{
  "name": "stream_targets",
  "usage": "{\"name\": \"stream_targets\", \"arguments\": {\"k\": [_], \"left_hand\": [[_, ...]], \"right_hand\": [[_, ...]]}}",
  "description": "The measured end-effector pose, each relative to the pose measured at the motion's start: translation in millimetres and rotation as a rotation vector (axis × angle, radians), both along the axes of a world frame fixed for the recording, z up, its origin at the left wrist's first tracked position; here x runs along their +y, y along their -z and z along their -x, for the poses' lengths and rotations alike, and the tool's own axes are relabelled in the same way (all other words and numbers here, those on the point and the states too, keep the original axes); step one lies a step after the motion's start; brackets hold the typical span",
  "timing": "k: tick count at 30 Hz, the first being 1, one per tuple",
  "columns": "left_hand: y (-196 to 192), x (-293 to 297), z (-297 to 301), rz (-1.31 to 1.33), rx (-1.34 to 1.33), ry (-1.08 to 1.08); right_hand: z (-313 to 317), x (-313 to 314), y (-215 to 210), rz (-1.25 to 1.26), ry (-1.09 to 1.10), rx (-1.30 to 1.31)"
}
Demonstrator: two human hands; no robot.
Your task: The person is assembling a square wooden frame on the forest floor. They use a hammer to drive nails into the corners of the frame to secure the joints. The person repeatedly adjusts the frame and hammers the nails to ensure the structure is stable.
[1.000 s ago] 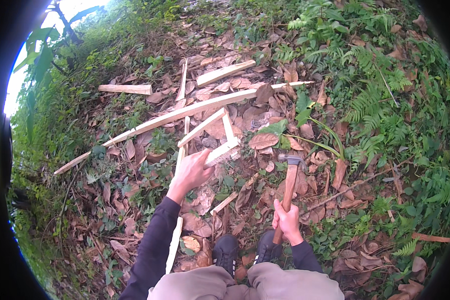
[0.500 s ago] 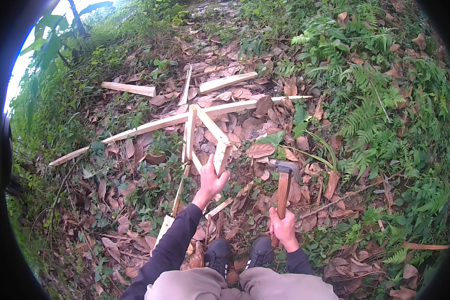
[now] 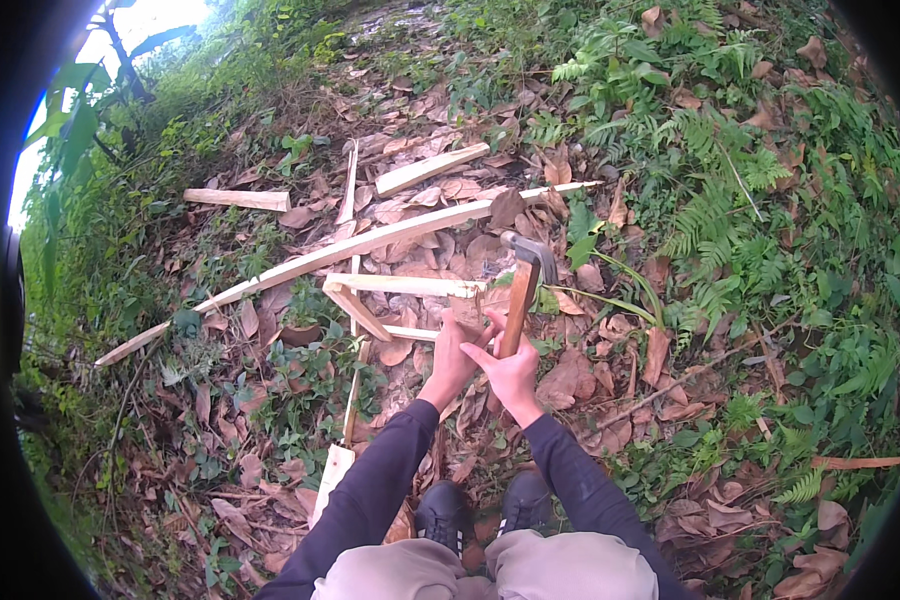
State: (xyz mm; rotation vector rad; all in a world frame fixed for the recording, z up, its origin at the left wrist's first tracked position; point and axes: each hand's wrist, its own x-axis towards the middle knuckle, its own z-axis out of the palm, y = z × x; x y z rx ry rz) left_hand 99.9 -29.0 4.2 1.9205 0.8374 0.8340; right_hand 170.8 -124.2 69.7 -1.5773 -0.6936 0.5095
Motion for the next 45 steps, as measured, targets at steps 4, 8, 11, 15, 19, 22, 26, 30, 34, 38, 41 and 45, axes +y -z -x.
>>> {"name": "stream_targets", "arguments": {"k": [4,8,11,15,19,22,26,30,34,38,41,45], "left_hand": [[-15,5,3,-0.128,-0.096,-0.052],[-25,-2,20,-0.126,0.103,-0.147],[-52,-12,41,-0.042,0.265,-0.028],[-119,-56,98,0.027,0.375,0.178],[-258,-58,133,0.132,0.455,0.318],[-259,3,118,-0.299,0.397,-0.168],[-143,97,84,-0.391,0.539,0.252],[-97,106,101,-0.519,0.489,0.111],[-144,100,73,-0.237,0.49,0.002],[-135,117,72,-0.272,0.442,0.005],[-129,119,72,-0.101,0.43,-0.173],[-133,138,61,0.059,0.585,-0.407]], "right_hand": [[16,26,-2,-0.005,0.116,-0.07],[27,41,-13,0.047,0.072,-0.061],[17,35,-2,0.081,-0.033,-0.042],[11,40,-8,0.055,-0.169,0.052],[13,71,-8,0.032,-0.321,0.093],[-2,91,-8,-0.085,-0.406,0.109],[-8,104,1,0.0,-0.391,0.101],[26,113,18,0.044,-0.399,0.058],[11,106,-8,0.184,-0.382,0.017],[9,105,-11,0.107,-0.19,-0.141],[17,71,-24,0.152,-0.163,-0.094],[13,11,-28,0.253,-0.229,0.209]]}}
